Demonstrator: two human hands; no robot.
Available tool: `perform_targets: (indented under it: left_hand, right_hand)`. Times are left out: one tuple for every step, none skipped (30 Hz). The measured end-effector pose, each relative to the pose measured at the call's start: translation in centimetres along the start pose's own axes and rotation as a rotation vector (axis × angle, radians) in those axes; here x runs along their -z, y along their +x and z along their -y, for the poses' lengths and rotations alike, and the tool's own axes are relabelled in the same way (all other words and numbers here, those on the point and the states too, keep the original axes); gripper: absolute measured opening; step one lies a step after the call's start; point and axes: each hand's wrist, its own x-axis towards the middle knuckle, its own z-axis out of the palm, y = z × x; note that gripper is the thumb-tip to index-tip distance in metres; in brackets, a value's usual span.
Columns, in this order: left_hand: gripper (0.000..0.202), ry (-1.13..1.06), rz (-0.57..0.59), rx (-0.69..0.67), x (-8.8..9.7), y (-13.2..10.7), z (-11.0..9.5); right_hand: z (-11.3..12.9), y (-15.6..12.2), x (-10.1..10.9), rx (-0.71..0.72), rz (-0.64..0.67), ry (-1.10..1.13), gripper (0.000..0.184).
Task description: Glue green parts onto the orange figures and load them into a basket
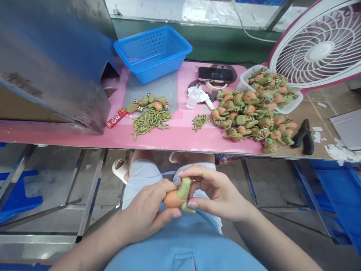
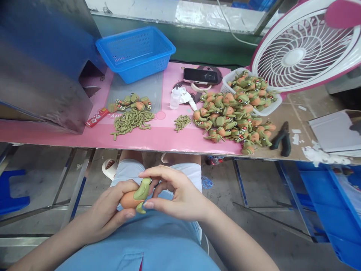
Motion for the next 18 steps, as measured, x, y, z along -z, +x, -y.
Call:
perform_targets:
  left_hand:
    - [0.027, 0.012, 0.0, -0.014, -0.02, 0.06, 0.01]
    - [0.026, 0.025, -0.003, -0.03, -0.05, 0.1, 0.03]
    - [0.024, 0.037, -0.007, -0.048, -0.1, 0.13, 0.06]
    - [0.023, 0.047, -0.01, -0.063, -0.15, 0.13, 0.11]
    - [0.023, 0.054, -0.012, -0.078, -0.2, 0.12, 0.18]
    - [0.022, 0.059, -0.01, -0.087, -0.26, 0.1, 0.26]
    - [0.021, 0.063, -0.008, -0.094, -0.32, 0.06, 0.35]
    - [0.021, 0.069, -0.007, -0.099, -0.35, 0.03, 0.43]
    - [0.022, 0.073, -0.003, -0.103, -0.37, 0.0, 0.51]
    - [0.022, 0.077, -0.001, -0.106, -0.36, -0.01, 0.57]
    - [0.022, 0.082, 0.001, -0.108, -0.34, 0.0, 0.61]
    - [0.022, 0.089, 0.006, -0.108, -0.3, 0.03, 0.62]
    - [0.021, 0.095, 0.01, -0.105, -0.25, 0.08, 0.62]
    - [0.021, 0.098, 0.015, -0.1, -0.21, 0.14, 0.6]
    - [0.021, 0.099, 0.017, -0.094, -0.17, 0.2, 0.58]
    - [0.021, 0.096, 0.017, -0.089, -0.16, 0.25, 0.56]
    - [0.022, 0.094, 0.021, -0.078, -0.17, 0.28, 0.55]
    - [0.022, 0.092, 0.02, -0.068, -0.2, 0.29, 0.55]
  right_hand:
    - [-0.02, 0.0, -0.03, 0.0, -0.002, -0.001, 0.046]
    - [-0.04, -0.01, -0.04, -0.001, -0.004, -0.002, 0.045]
    - [-0.06, -0.03, -0.05, -0.001, -0.003, -0.003, 0.045]
    - [-0.08, -0.05, -0.05, -0.002, 0.0, -0.004, 0.045]
    - [-0.09, -0.07, -0.04, -0.004, 0.0, -0.004, 0.045]
    - [-0.1, -0.09, -0.02, -0.005, 0.001, -0.004, 0.045]
    - [-0.11, -0.11, 0.0, -0.007, 0.004, -0.003, 0.045]
    - [-0.12, -0.12, 0.02, -0.009, 0.007, -0.001, 0.045]
    - [-0.13, -0.12, 0.05, -0.012, 0.008, 0.0, 0.045]
    - [-0.15, -0.11, 0.07, -0.015, 0.008, 0.001, 0.045]
    - [-0.18, -0.09, 0.1, -0.018, 0.008, 0.001, 0.045]
    - [-0.23, -0.07, 0.11, -0.022, 0.005, 0.0, 0.045]
    - [-0.28, -0.03, 0.12, -0.028, -0.001, 0.0, 0.045]
    - [-0.33, 0.0, 0.12, -0.034, -0.007, -0.001, 0.044]
    - [-0.39, 0.03, 0.11, -0.04, -0.015, -0.001, 0.044]
    - [-0.44, 0.05, 0.1, -0.044, -0.02, -0.001, 0.045]
    - [-0.48, 0.05, 0.09, -0.046, -0.026, -0.002, 0.045]
    - [-0.51, 0.04, 0.08, -0.044, -0.031, -0.003, 0.046]
